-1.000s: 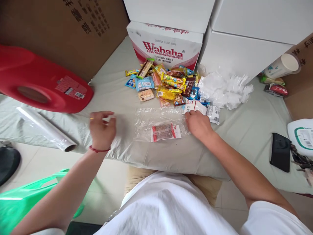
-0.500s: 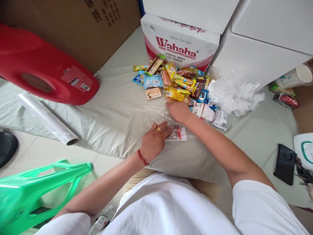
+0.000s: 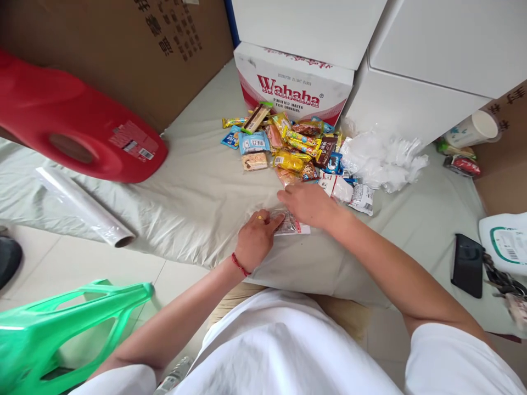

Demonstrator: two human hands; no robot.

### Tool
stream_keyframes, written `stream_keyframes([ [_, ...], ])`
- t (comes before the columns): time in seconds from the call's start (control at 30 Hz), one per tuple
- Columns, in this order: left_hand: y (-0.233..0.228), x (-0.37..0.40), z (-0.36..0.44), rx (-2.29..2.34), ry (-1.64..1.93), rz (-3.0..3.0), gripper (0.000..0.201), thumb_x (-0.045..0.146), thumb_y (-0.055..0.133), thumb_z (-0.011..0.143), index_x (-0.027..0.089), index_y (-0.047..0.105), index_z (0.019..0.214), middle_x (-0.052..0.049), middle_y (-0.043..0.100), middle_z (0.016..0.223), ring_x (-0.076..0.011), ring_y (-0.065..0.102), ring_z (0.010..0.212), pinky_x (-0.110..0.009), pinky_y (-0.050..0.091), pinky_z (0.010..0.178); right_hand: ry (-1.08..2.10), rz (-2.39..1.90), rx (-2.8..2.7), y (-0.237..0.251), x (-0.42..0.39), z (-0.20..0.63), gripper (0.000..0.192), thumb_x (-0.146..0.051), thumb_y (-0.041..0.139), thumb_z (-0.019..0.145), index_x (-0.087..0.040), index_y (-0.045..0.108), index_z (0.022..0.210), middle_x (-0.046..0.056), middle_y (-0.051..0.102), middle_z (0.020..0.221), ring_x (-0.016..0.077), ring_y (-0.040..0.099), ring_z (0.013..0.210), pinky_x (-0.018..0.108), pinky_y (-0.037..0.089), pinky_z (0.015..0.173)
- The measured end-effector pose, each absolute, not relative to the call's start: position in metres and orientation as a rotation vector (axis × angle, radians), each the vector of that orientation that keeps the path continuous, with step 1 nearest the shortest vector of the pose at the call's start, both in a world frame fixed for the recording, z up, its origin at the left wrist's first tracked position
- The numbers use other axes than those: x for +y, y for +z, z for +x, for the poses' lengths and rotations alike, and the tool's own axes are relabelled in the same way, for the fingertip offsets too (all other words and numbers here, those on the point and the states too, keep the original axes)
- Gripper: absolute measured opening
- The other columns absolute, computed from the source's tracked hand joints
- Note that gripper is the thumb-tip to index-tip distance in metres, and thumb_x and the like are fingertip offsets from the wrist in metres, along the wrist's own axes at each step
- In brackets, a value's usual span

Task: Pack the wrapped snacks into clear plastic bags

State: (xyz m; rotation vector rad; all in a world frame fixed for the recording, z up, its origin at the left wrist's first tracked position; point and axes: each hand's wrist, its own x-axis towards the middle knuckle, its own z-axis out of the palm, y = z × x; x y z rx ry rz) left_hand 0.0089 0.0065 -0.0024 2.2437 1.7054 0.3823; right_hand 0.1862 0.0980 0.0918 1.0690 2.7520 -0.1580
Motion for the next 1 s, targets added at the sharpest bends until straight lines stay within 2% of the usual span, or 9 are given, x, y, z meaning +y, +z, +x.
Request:
stream_keyframes([
  [0.27,-0.015,0.024,-0.025,1.595,0.901,1.719,0.03,0.016,0.052,0.09,0.023,0.076,0.106,-0.007,0.07,0.101,-0.0195,0.066,0.09,-0.035,0.057,0.087,-0.351,0.896,3.004,0.025,0.042,0.206,0.042,-0.016,0.041,0.107,-0.019,0.061,0.143,0.009,0.062,0.097,0.0226,0.053,0.091,0.032,0.043,0.08],
  [0.33,-0.016,0.031,-0.037,1.739,0.951,1.626,0.036,0.02,0.059,0.084,0.022,0.074,0.117,-0.008,0.069,0.112,-0.021,0.067,0.094,-0.037,0.057,0.089,-0.381,0.887,2.998,0.016,0.038,0.207,0.047,-0.013,0.042,0.105,-0.023,0.059,0.148,0.008,0.06,0.096,0.0225,0.052,0.092,0.032,0.043,0.081],
  [0.47,-0.008,0.046,-0.048,1.731,0.874,1.797,0.086,0.018,0.068,0.072,0.019,0.048,0.156,-0.016,0.05,0.154,-0.0309,0.052,0.137,-0.047,0.044,0.116,-0.372,0.862,2.971,0.018,0.037,0.203,0.051,-0.009,0.042,0.104,-0.026,0.058,0.15,0.007,0.057,0.097,0.0227,0.05,0.092,0.032,0.04,0.081],
  [0.53,-0.004,0.055,-0.049,1.569,0.762,1.865,0.096,0.017,0.068,0.071,0.022,0.038,0.162,-0.014,0.053,0.155,-0.0316,0.047,0.142,-0.05,0.037,0.12,-0.35,0.838,2.956,0.021,0.038,0.201,0.05,-0.01,0.042,0.105,-0.026,0.059,0.15,0.008,0.057,0.097,0.0236,0.05,0.093,0.033,0.039,0.081],
  [0.6,-0.001,0.064,-0.049,1.4,0.692,1.837,0.092,0.018,0.068,0.072,0.024,0.041,0.16,-0.009,0.068,0.135,-0.029,0.055,0.129,-0.05,0.038,0.118,-0.341,0.825,2.941,0.024,0.038,0.199,0.05,-0.01,0.043,0.105,-0.026,0.059,0.15,0.008,0.057,0.098,0.0241,0.05,0.094,0.034,0.039,0.081],
  [0.73,-0.002,0.077,-0.058,1.206,0.753,1.708,0.04,0.023,0.067,0.076,0.023,0.08,0.114,-0.003,0.067,0.082,-0.0221,0.061,0.092,-0.041,0.051,0.097,-0.348,0.83,2.921,0.022,0.038,0.199,0.051,-0.01,0.042,0.105,-0.028,0.058,0.15,0.007,0.057,0.098,0.0229,0.05,0.094,0.033,0.04,0.083],
  [0.8,-0.005,0.076,-0.07,1.228,0.808,1.676,0.015,0.026,0.068,0.077,0.022,0.081,0.082,-0.003,0.06,0.074,-0.0198,0.06,0.08,-0.038,0.054,0.083,-0.357,0.843,2.926,0.02,0.038,0.2,0.052,-0.009,0.042,0.105,-0.029,0.059,0.15,0.006,0.056,0.097,0.0223,0.049,0.093,0.032,0.04,0.082],
  [0.9,-0.008,0.067,-0.096,1.331,0.823,1.748,0.019,0.027,0.066,0.08,0.022,0.071,0.062,-0.002,0.057,0.071,-0.0185,0.059,0.078,-0.038,0.056,0.081,-0.367,0.863,2.934,0.017,0.038,0.2,0.052,-0.008,0.043,0.103,-0.03,0.061,0.147,0.006,0.056,0.096,0.0218,0.049,0.092,0.032,0.04,0.081],
  [1.0,-0.01,0.054,-0.123,1.396,0.808,1.824,0.027,0.026,0.062,0.083,0.021,0.067,0.057,-0.003,0.061,0.076,-0.0193,0.061,0.088,-0.045,0.055,0.097,-0.364,0.88,2.947,0.016,0.038,0.199,0.054,-0.005,0.045,0.101,-0.03,0.063,0.145,0.006,0.055,0.094,0.0218,0.049,0.091,0.032,0.04,0.08],
])
